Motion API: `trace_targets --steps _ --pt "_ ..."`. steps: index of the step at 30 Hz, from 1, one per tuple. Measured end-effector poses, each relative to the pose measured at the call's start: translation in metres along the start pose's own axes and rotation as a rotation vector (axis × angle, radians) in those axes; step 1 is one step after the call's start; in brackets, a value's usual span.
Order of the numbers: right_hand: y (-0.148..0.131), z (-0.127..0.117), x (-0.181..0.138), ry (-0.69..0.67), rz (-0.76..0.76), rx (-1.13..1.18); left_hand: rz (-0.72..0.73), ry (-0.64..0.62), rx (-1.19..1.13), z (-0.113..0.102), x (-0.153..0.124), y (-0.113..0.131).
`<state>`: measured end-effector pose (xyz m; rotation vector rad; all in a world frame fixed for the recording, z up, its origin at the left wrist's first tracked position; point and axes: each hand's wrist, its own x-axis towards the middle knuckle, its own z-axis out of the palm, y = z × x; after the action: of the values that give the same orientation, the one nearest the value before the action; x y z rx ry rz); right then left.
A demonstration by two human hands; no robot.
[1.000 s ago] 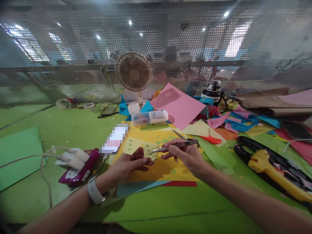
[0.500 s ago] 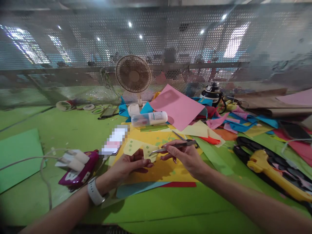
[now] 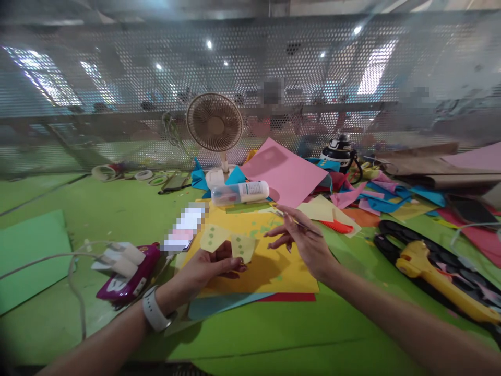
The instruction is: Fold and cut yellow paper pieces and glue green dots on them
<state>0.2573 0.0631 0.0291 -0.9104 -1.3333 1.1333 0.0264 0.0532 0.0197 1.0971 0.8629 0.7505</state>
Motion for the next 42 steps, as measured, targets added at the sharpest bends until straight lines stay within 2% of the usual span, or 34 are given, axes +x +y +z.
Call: trace_targets --steps 6,9,12,16,20,23,28,31,35,42 --pt "0.008 0.012 -0.003 -0.278 0.019 -0.033 0.003 -0.024 0.064 0.001 0.0 -0.002" --pt "0.013 0.017 -0.006 -0.328 0.022 -0.004 -0.008 -0.055 0.106 0.002 0.0 -0.003" --pt "0.011 0.014 -0.005 -0.327 0.006 -0.017 -0.005 -0.077 0.132 0.002 -0.001 -0.001" --pt "0.001 0.0 0.0 -0.306 -0.041 -0.077 0.072 -0.113 0.089 -0.003 -0.002 0.011" --pt "-0.007 -0.01 0.003 -0.321 -0.092 -0.115 0.152 0.043 -0.016 -0.013 0.0 0.022" --pt "-0.01 -0.013 0.002 -0.358 -0.123 -0.128 0.134 0.048 -0.093 -0.015 0.001 0.027" --pt "-0.009 -0.014 0.001 -0.39 -0.207 -0.181 0.115 0.021 0.086 -0.007 -0.003 0.024" --pt "-0.006 -0.017 0.004 -0.34 -0.286 -0.269 0.116 0.008 0.16 -0.004 -0.004 0.019" --pt "-0.004 -0.02 0.008 -0.269 -0.328 -0.308 0.195 0.001 0.233 -0.004 -0.004 0.018" --pt "0.0 -0.019 0.012 -0.239 -0.346 -0.255 0.288 0.108 0.304 -0.006 -0.003 0.02"
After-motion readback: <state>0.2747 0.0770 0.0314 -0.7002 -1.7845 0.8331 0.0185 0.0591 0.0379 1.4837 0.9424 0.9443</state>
